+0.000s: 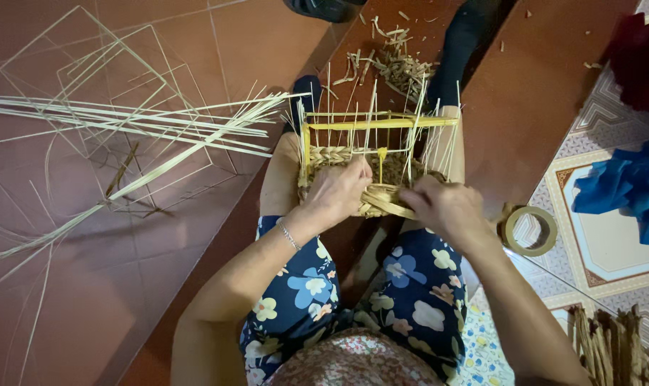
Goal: The person weaves a basket by hand, interlacing dried palm fronds through a yellow rectangular frame. They repeatedly pull and tuck strands to build up the basket walls.
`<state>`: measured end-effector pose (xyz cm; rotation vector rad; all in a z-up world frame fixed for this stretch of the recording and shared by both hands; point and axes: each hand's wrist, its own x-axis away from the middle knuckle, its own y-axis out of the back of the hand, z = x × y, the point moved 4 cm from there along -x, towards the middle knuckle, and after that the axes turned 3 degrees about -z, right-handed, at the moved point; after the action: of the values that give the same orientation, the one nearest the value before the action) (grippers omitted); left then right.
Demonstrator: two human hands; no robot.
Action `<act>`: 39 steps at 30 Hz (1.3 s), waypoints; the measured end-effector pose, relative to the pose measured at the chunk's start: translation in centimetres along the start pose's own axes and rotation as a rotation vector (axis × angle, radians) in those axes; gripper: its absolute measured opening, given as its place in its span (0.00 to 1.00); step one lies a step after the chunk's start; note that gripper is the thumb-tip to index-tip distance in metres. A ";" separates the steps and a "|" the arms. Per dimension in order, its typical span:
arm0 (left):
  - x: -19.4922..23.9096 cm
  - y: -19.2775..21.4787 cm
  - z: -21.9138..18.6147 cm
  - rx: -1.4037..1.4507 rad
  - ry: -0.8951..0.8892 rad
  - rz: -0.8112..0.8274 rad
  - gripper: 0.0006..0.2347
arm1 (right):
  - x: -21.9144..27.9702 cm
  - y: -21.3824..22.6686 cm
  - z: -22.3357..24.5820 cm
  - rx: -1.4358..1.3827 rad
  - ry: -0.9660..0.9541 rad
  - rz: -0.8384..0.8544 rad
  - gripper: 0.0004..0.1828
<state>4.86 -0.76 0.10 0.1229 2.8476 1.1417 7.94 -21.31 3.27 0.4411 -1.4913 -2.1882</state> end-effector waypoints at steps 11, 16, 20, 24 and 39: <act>0.4 -0.7 0.6 0.146 0.069 -0.118 0.03 | 15.3 0.6 -19.3 0.130 -0.443 -0.075 0.19; 0.2 -0.5 1.2 0.133 0.004 -0.130 0.05 | 29.5 -2.0 -29.3 -0.007 -0.924 -0.109 0.16; 1.2 0.7 0.4 0.245 0.048 -0.067 0.07 | 38.7 -3.6 -32.9 0.017 -1.015 -0.404 0.11; 0.9 0.4 -0.8 0.178 0.141 -0.097 0.05 | 42.8 -6.2 -33.3 0.172 -1.083 -0.434 0.09; 2.1 0.7 -1.5 0.203 0.044 -0.098 0.05 | 38.8 -12.5 -26.2 0.249 -0.917 -0.148 0.21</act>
<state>2.65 -1.03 1.58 -0.0317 2.9650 0.8467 -14.15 -58.68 -18.20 -0.4830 -2.2498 -2.4607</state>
